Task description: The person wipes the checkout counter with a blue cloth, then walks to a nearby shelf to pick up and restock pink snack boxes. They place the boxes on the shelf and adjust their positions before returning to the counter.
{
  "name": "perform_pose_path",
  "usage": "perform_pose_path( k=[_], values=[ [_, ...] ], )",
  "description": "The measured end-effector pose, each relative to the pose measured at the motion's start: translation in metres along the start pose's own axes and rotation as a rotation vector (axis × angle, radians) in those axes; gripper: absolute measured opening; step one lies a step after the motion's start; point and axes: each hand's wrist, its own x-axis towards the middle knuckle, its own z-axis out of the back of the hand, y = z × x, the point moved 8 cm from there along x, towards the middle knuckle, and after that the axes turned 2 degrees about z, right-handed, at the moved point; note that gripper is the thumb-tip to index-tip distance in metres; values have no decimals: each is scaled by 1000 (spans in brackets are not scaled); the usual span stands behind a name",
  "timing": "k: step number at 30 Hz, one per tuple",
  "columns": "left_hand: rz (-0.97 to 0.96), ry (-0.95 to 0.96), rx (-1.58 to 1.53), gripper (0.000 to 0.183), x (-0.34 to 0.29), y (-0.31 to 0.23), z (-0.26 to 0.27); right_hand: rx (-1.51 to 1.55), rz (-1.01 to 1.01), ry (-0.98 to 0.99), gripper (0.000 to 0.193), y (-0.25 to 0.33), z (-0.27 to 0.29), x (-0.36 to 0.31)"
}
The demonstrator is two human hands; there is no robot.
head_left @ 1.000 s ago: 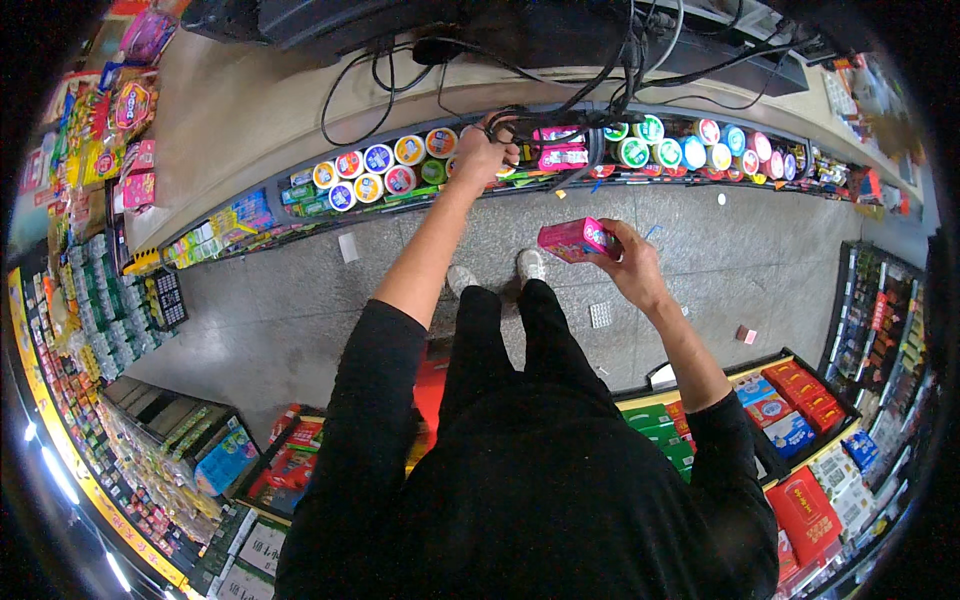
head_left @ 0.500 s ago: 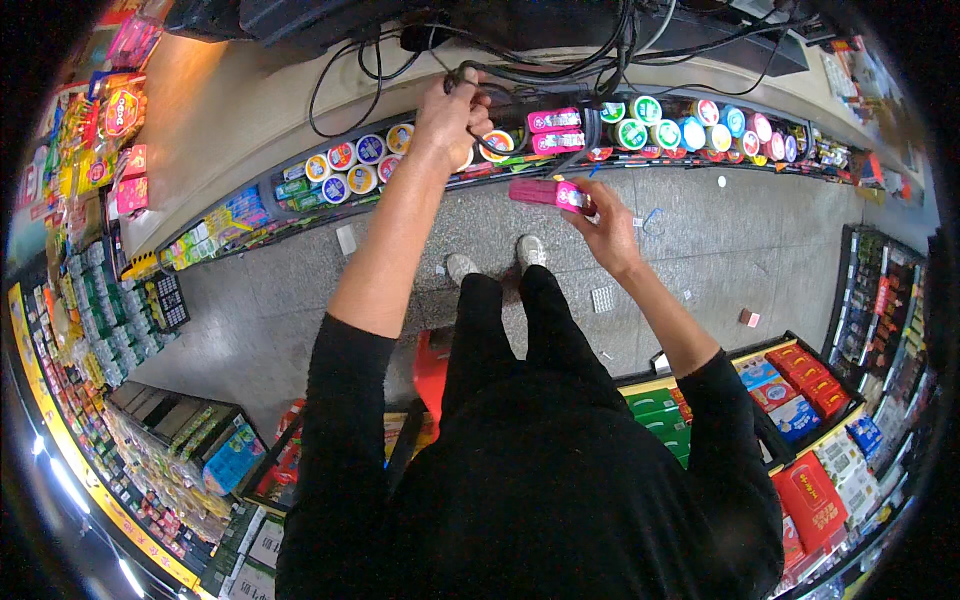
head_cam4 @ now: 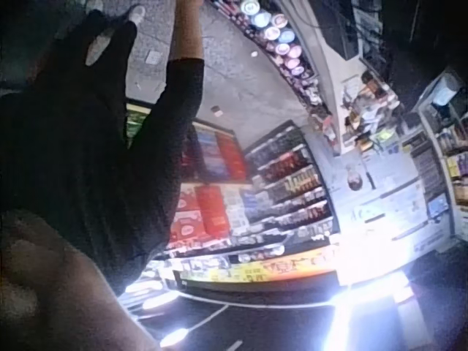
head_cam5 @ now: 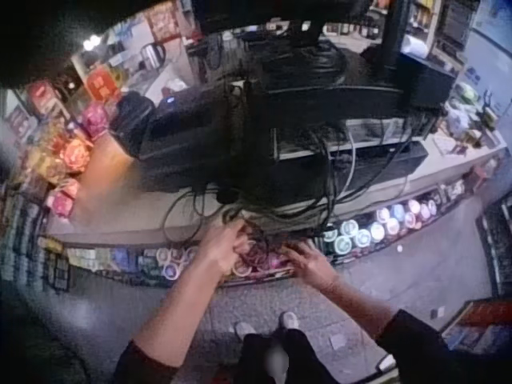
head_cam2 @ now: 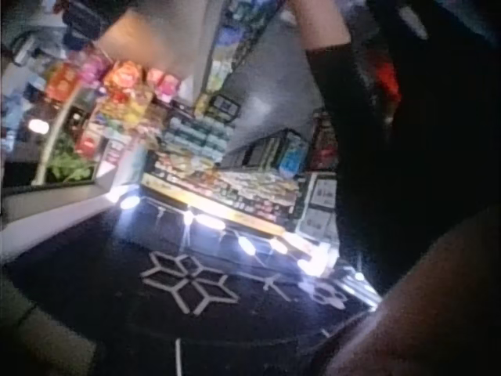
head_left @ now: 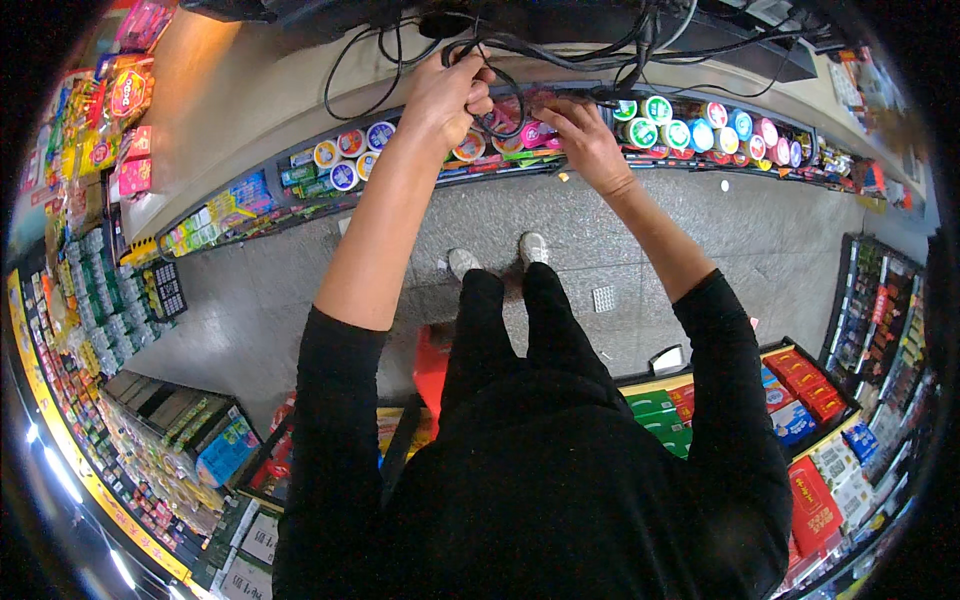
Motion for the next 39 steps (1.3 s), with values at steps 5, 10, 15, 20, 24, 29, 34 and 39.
perform_pose_path(
  k=[5,10,15,20,24,29,34,39],
  values=[
    [0,-4,-21,7,-2,4,0,-55,99,157,46,-9,-9,15],
    [-2,10,-42,6,-2,9,1,-320,333,281,43,2,-17,28],
    [-4,-14,-51,7,-1,10,7,-375,536,473,41,13,-30,42],
    [-5,23,-68,8,1,12,8,-355,664,515,39,11,-33,38],
    [-14,30,-75,8,-4,11,9,-306,775,411,43,19,-28,36],
    [-23,21,-68,9,-6,8,11,-268,639,560,34,10,-45,34],
    [-21,25,-63,6,-3,12,13,-403,645,476,33,-2,-74,32],
    [-1,40,-44,7,-2,15,14,-566,553,604,29,-18,-96,32]
  ],
)
